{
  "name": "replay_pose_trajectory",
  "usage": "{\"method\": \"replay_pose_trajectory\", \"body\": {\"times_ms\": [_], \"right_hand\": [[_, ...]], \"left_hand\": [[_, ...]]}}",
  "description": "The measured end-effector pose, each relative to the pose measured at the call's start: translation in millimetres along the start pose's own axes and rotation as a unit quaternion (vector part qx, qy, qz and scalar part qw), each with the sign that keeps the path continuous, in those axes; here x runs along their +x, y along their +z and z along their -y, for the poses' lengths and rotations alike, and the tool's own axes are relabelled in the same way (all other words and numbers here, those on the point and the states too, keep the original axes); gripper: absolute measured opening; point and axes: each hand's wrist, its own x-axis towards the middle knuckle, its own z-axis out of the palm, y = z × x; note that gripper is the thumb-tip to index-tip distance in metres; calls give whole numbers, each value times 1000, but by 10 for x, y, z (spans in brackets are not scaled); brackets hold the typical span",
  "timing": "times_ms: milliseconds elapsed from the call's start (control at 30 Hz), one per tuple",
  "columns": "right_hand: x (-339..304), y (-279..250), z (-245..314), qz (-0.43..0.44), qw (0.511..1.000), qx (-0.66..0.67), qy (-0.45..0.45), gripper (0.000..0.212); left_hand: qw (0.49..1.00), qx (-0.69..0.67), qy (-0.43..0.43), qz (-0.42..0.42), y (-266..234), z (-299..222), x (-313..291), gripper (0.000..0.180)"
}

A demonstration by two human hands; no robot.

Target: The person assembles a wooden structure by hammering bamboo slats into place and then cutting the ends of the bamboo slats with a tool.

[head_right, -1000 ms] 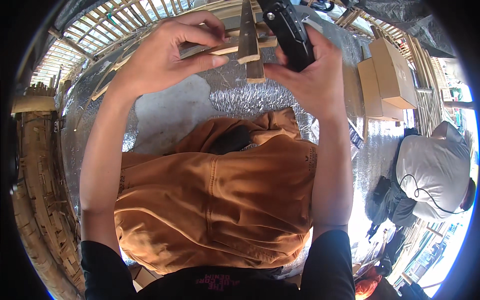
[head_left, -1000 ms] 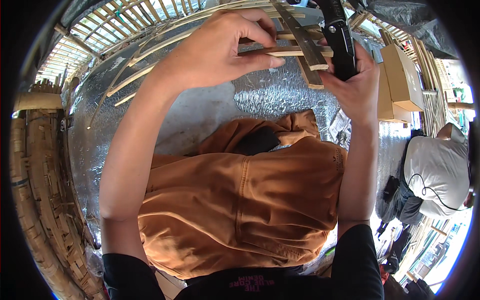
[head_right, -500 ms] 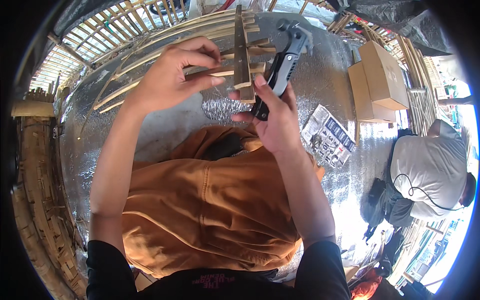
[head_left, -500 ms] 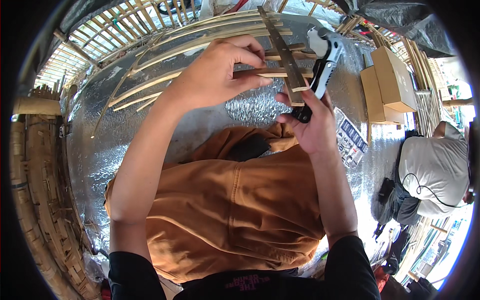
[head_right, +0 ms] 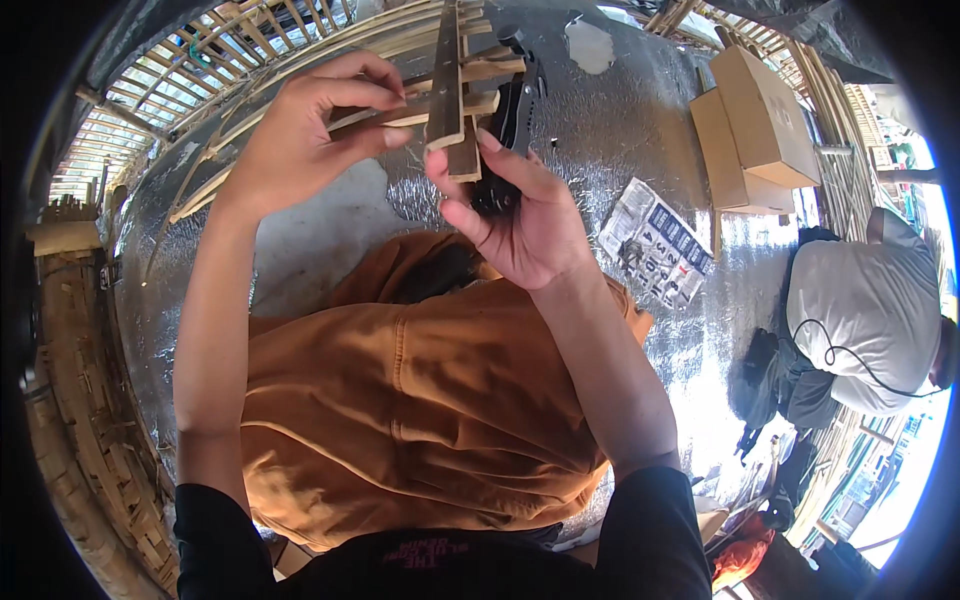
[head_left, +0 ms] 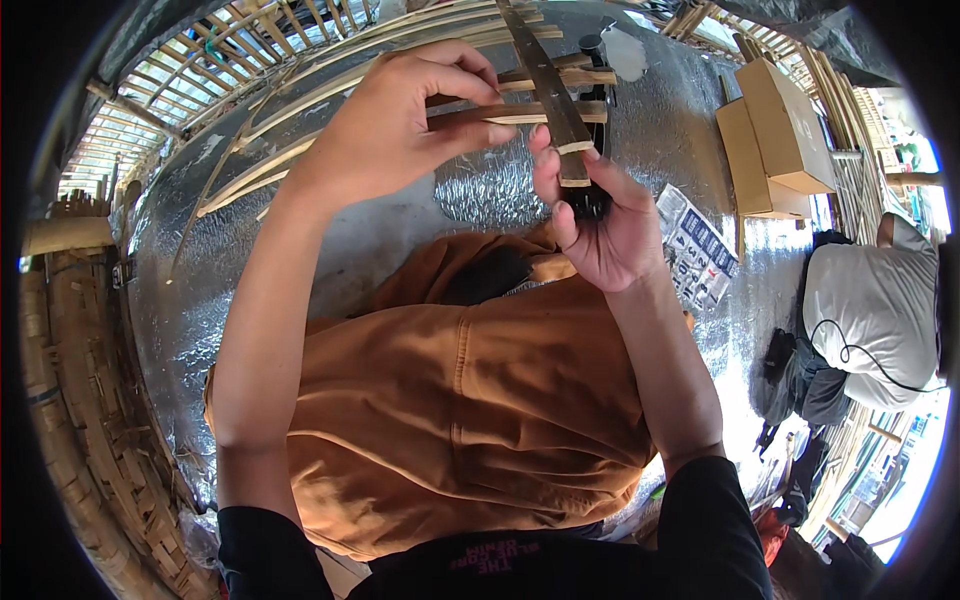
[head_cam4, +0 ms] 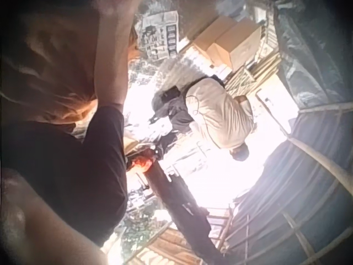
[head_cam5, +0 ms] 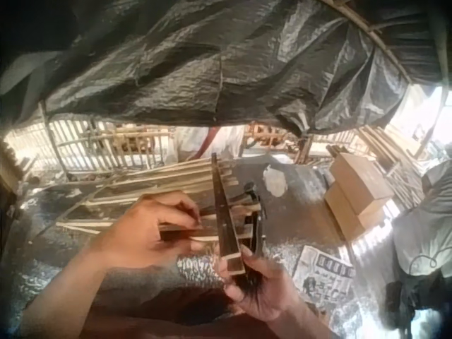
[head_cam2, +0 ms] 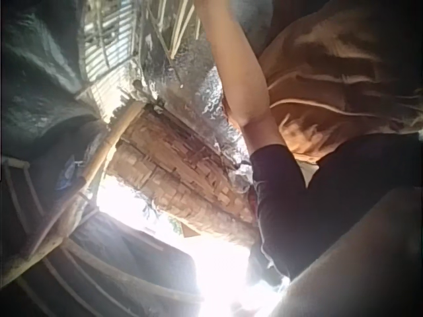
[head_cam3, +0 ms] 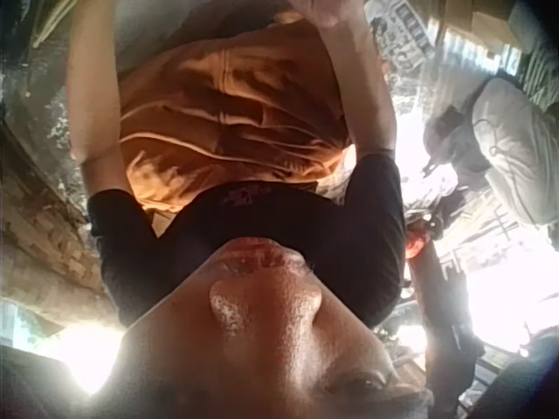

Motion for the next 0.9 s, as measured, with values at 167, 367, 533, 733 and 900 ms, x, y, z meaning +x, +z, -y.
{"method": "replay_pose_trajectory", "body": {"times_ms": [167,367,533,733,900], "right_hand": [[-19,-77,25,-9,1000,-11,1,28],[-4,-55,18,-42,998,-46,-11,25],[-15,-145,89,-12,997,-71,18,31],[-12,-95,71,-9,996,-83,18,31],[-14,-74,77,-10,994,-112,-9,19]], "left_hand": [[1000,20,-20,11,31,-26,8,18],[1000,7,-13,16,68,4,-6,19],[998,46,-23,26,60,-35,-17,20],[999,49,9,12,123,-18,-44,22],[995,97,22,-7,161,-42,-65,24]]}}
